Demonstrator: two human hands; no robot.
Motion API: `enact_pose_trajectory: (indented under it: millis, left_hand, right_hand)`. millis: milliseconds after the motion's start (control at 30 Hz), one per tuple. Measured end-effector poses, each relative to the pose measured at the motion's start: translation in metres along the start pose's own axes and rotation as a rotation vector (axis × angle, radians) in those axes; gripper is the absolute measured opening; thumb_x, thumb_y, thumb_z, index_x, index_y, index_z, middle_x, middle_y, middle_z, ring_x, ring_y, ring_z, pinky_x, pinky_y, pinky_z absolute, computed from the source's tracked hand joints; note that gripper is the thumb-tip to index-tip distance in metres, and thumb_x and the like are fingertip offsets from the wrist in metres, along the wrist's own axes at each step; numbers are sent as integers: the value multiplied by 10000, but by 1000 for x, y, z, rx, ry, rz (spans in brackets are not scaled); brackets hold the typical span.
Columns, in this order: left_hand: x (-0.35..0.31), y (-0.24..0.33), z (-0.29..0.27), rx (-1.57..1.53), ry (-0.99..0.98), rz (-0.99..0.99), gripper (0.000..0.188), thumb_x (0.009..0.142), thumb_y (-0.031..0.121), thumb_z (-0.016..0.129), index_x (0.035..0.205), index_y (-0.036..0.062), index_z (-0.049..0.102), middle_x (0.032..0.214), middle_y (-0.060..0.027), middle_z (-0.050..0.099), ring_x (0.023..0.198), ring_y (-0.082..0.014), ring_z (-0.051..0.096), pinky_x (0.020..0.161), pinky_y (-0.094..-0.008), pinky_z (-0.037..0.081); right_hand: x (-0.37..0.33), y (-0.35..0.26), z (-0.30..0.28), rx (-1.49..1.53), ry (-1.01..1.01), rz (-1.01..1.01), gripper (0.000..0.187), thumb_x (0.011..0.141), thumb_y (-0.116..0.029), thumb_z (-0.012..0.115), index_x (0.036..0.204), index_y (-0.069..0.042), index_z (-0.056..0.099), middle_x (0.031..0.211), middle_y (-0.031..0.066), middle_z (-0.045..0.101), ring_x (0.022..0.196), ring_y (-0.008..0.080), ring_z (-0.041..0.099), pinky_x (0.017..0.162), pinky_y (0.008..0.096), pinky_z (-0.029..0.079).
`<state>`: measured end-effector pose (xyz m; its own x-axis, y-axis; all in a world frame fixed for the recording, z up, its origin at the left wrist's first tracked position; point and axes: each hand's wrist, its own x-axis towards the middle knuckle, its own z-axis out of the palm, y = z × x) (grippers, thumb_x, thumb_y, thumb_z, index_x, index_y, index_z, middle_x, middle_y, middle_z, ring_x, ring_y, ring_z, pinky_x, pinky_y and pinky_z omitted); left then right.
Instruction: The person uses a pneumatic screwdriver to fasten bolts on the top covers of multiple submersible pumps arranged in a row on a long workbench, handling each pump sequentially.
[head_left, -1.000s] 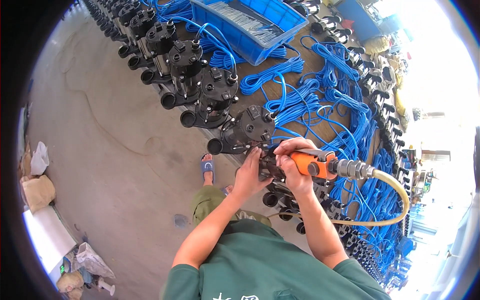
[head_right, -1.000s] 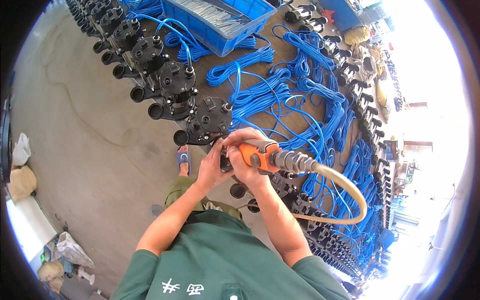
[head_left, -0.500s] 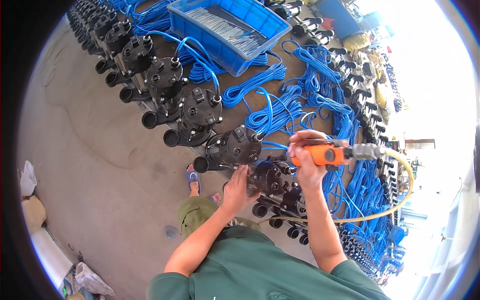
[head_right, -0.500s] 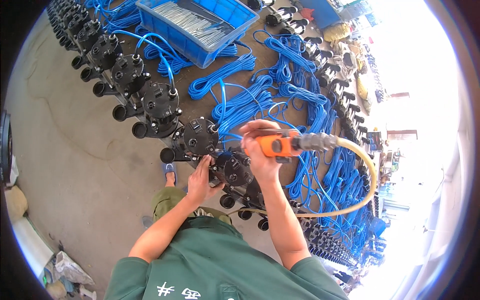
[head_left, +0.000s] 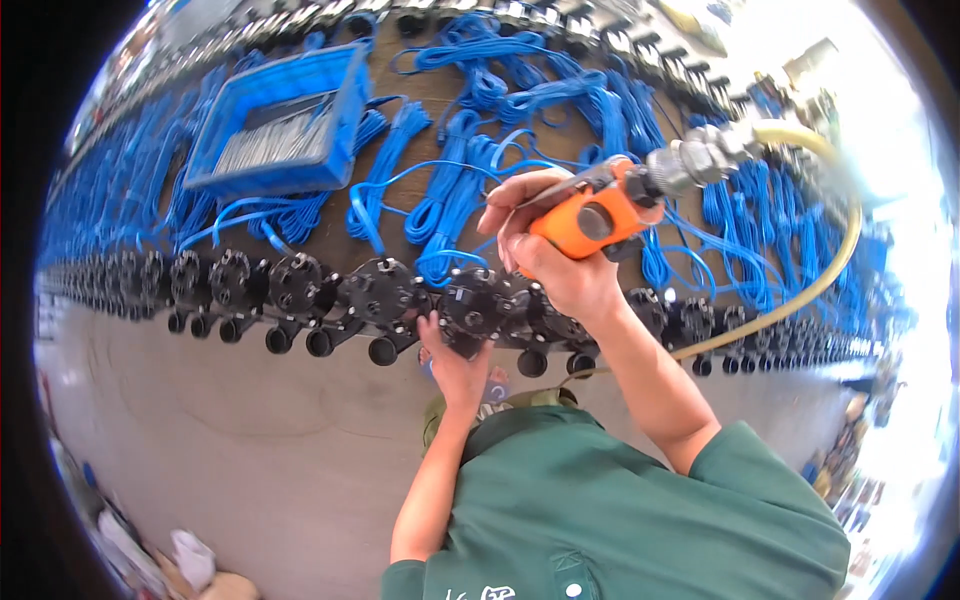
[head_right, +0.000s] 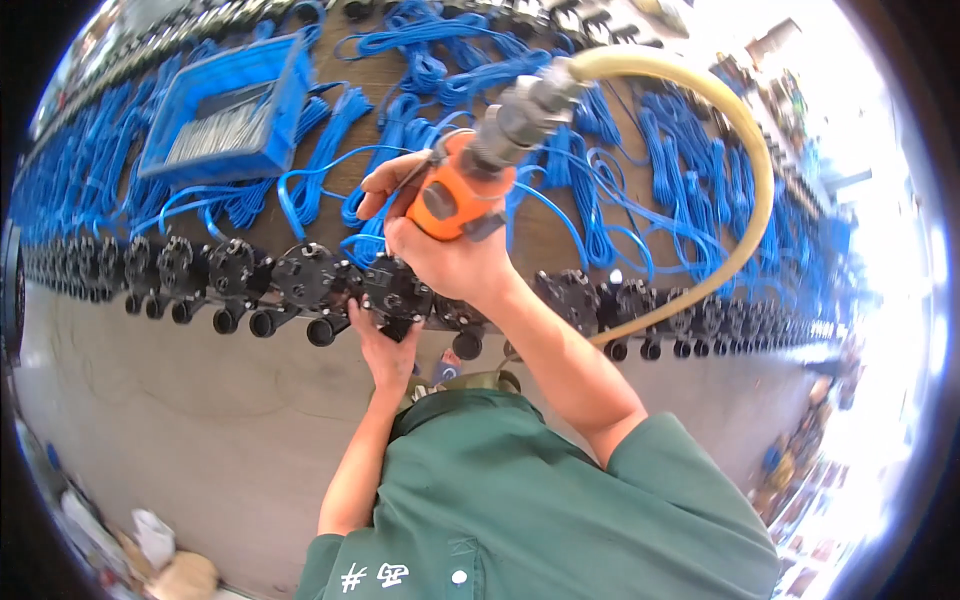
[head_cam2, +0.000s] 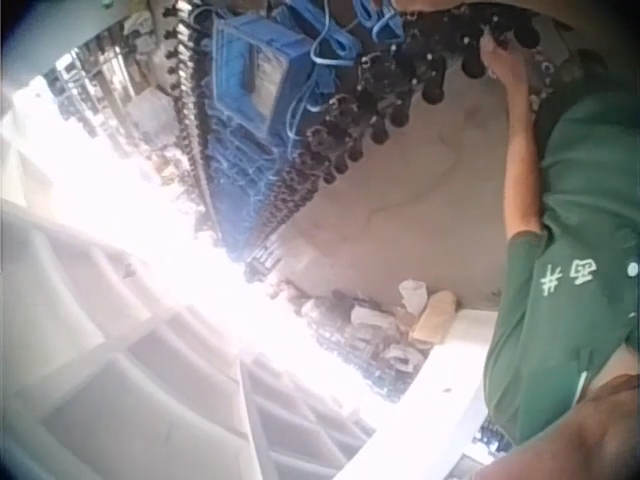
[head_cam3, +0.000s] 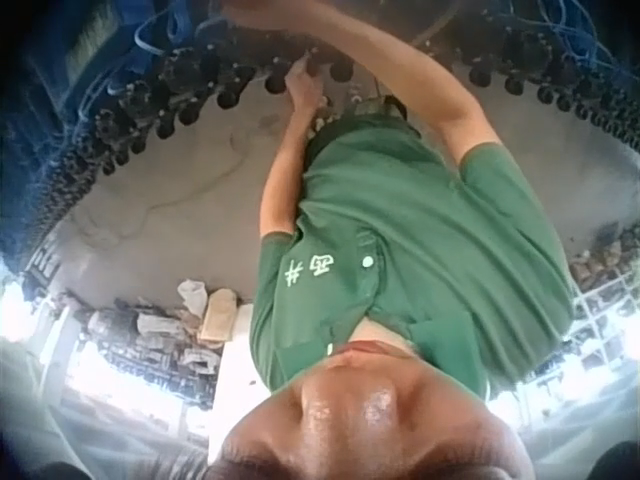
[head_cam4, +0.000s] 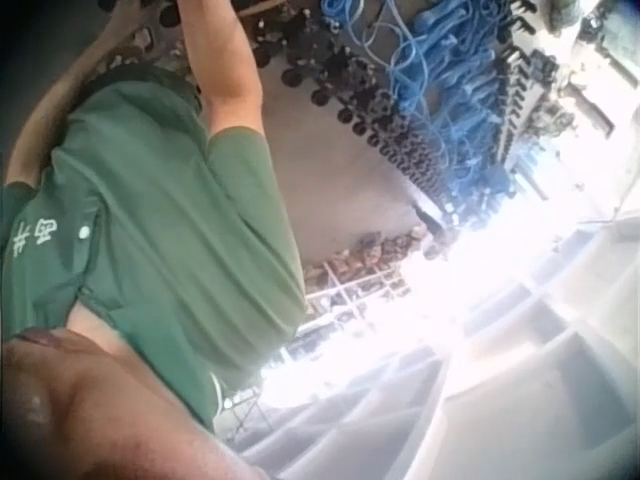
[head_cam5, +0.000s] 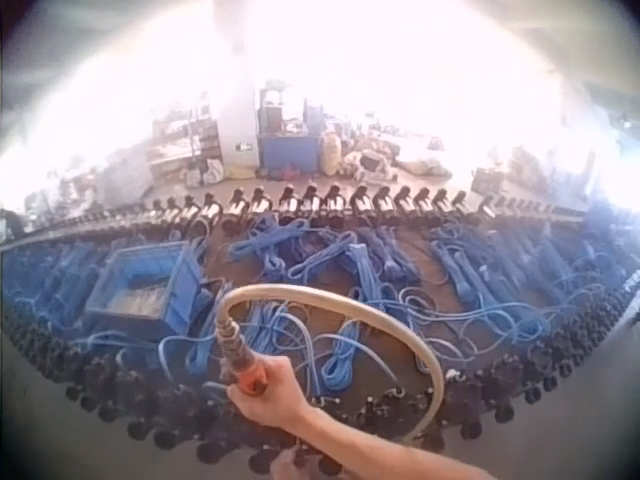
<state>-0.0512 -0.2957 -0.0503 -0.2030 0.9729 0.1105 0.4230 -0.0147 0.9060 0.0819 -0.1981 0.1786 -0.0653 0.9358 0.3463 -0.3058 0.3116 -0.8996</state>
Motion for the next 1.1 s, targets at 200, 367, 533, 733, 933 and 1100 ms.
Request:
enact_pose_trajectory:
  millis: [200,367,533,733,933,1100]
  left_hand:
    - [-36,13,-8,-72,-314,-193,389,818,108,736,1155,-30,598,929,-125,664,806,-195,646,738,-333,529]
    - [-40,-18,30,40,-426,28,325,810,86,707,1103,-44,653,835,-127,692,716,-182,658,706,-314,535]
    - [-39,-19,63,133,-347,199,164,843,78,686,964,-33,690,811,-158,681,709,-301,674,665,-367,527]
    - [-51,-25,68,152,-243,327,144,902,101,648,979,-2,712,859,-151,682,755,-341,664,686,-414,521]
    - [-54,-51,73,260,-242,358,76,856,80,647,878,14,678,829,-142,668,753,-357,651,664,-440,510]
    - [-51,-54,74,292,-259,392,58,808,61,646,842,18,663,801,-166,660,751,-386,645,649,-466,509]
  right_hand:
    - [-28,45,-44,-156,178,-34,228,736,93,603,951,17,607,928,101,687,787,160,684,666,294,559]
    - [-36,64,-43,-291,51,-116,224,725,44,626,949,32,630,803,80,702,757,143,689,712,287,552]
    - [-39,50,-45,-183,91,-172,308,741,77,614,1040,8,586,947,106,706,849,181,709,728,318,563]
    - [-89,3,-55,-7,127,-59,269,746,69,614,1010,21,619,955,124,680,832,175,691,629,287,551]
    - [-109,23,-64,-159,-4,-35,211,727,40,621,937,20,622,898,91,683,793,146,679,655,295,555]
    - [-109,28,-65,-327,-100,-56,185,700,-7,661,884,16,652,773,71,687,694,140,674,650,290,569]
